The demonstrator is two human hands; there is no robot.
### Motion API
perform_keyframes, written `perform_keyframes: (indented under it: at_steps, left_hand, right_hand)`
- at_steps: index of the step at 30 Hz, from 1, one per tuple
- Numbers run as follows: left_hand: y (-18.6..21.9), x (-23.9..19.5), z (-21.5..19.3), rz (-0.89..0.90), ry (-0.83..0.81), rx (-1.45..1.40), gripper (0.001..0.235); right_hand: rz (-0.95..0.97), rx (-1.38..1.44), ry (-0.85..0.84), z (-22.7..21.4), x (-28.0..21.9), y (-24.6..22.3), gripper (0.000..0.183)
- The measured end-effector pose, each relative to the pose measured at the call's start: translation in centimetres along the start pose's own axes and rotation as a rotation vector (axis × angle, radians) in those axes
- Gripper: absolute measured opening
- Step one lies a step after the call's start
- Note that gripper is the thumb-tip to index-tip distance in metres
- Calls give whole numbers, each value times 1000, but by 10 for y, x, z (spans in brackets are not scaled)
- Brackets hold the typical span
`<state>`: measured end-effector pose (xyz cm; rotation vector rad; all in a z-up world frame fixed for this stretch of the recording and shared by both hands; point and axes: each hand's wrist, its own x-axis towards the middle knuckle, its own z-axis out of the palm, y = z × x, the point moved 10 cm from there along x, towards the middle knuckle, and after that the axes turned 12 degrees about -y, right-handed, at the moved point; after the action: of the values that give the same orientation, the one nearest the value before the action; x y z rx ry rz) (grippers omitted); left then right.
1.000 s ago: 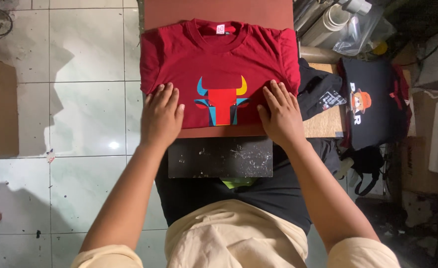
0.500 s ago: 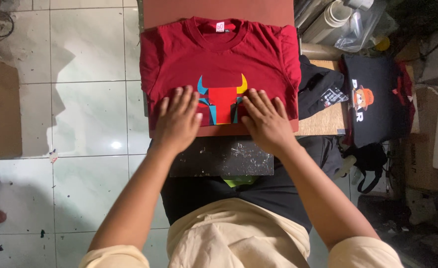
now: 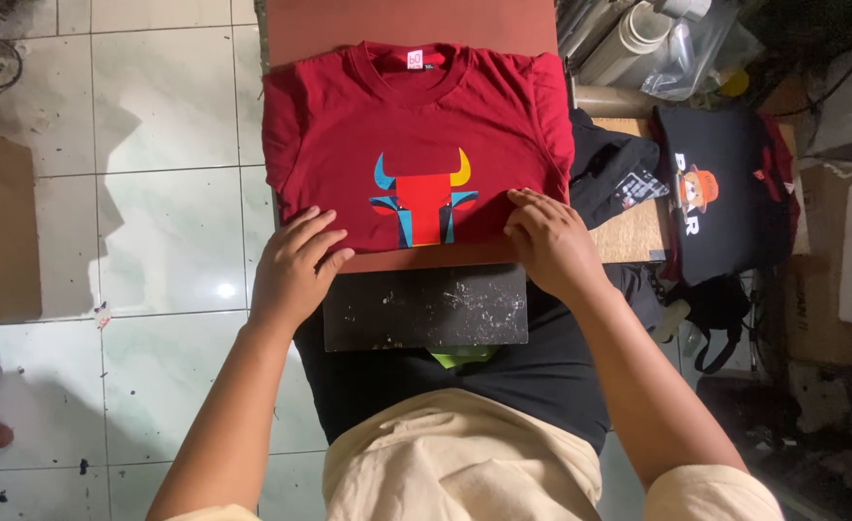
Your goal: The person folds a red t-shirt with a bull graphic and a black t-shirt with a graphic print. They smooth the shirts on a flat surface, fold the sides and bottom up, and then fold the shirts in half.
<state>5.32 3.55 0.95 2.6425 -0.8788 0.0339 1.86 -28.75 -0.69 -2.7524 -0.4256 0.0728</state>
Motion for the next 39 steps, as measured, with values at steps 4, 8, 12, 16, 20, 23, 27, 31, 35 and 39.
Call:
perform_keyframes:
  at_steps: [4, 8, 12, 16, 20, 23, 27, 31, 35, 39]
  left_hand:
    - [3, -6, -4, -30, 70, 14, 37]
    - [-3, 0, 11, -121, 58, 15, 23]
    - [-21, 11, 1, -172, 189, -138, 20]
    - [-27, 19, -19, -151, 205, -133, 21]
    - [-28, 14, -21, -81, 81, -4, 31]
    - [-35, 0, -9, -62, 16, 25, 21]
    - [-60, -10, -13, -189, 174, -194, 10]
    - [-60, -5, -52, -341, 281, -356, 7]
    - [-79, -3, -94, -322, 466, -511, 5]
    - [-37, 8, -183, -190, 658, -593, 15]
  right_hand:
    - [61, -5, 16, 8, 1, 10, 19]
    - [89, -3, -17, -4, 6, -23, 42]
    - [94, -58, 37, -6, 13, -30, 35]
    - [82, -173, 111, 13, 12, 14, 28]
    - [117, -188, 150, -4, 2, 30, 26]
    - [158, -146, 137, -17, -9, 32, 25]
    - [108, 246, 218, -18, -7, 61, 33]
    - [263, 381, 291, -43, -5, 63, 30]
    - [271, 618, 339, -89, -12, 66, 31]
    - [163, 659, 411, -169, -24, 40, 21]
